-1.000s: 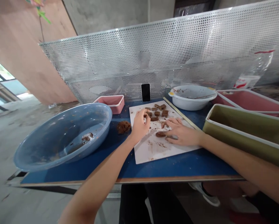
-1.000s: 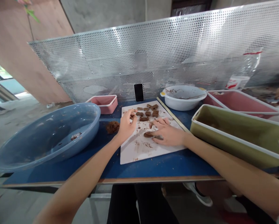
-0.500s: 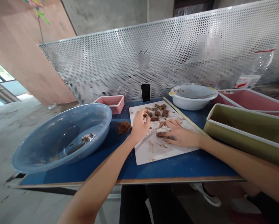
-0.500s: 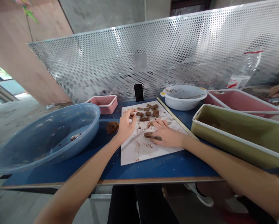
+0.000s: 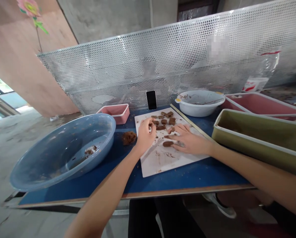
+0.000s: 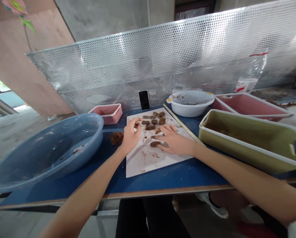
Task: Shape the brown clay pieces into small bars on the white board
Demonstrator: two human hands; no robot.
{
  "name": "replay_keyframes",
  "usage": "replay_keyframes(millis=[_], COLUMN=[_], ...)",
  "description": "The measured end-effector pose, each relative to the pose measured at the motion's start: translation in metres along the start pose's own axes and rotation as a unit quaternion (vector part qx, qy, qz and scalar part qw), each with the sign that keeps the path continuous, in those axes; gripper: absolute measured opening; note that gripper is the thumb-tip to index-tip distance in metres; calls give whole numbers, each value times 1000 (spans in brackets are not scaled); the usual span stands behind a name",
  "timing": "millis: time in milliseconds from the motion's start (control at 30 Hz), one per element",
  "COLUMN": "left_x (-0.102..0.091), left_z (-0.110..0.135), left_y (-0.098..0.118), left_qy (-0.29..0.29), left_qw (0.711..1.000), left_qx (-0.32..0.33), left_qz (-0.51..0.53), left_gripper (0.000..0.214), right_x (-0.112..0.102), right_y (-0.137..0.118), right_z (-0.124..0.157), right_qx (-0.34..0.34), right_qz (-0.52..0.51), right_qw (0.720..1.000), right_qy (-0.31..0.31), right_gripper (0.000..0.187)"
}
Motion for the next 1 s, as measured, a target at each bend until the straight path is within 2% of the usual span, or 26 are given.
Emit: replay_keyframes(millis=[133,433,500,700,900,1000], left_x=[0,6,7,7,6,8], left_z=[-1,0,0,1,1,2], left_y=[0,-1,-1,-1,1,1], left_qy=[-4,-12,-13,-17,-18,-25], left_qw=[1000,1000,1000,999,999,999], left_qx=[-2,10,14,35,31,28], left_qz=[-4,-2,-3,-1,-3,-3], left_gripper=[25,23,23,25,25,25], right_x=[-1,9,7,-3,10,13], right_y=[3,0,-1,1,-5,-7], right_z=[1,1,0,-1,-1,-1], right_qx=[-16,-31,-24,12,-12,-10], right_qz=[-36,-91,-80,-80,-87,-86], right_qw=[999,992,993,997,993,993], right_qy=[-8,-83,-77,-6,-77,-85], right_gripper=[34,32,34,38,31,31])
Point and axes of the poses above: each hand's wrist, its own z-axis away from the middle knuckle, its own x-axis out of the palm, y = z × x, the point moved 7 cm from there along -z, towards the middle knuckle, and after that the axes turned 3 degrees about -y, right-handed, at the moved point
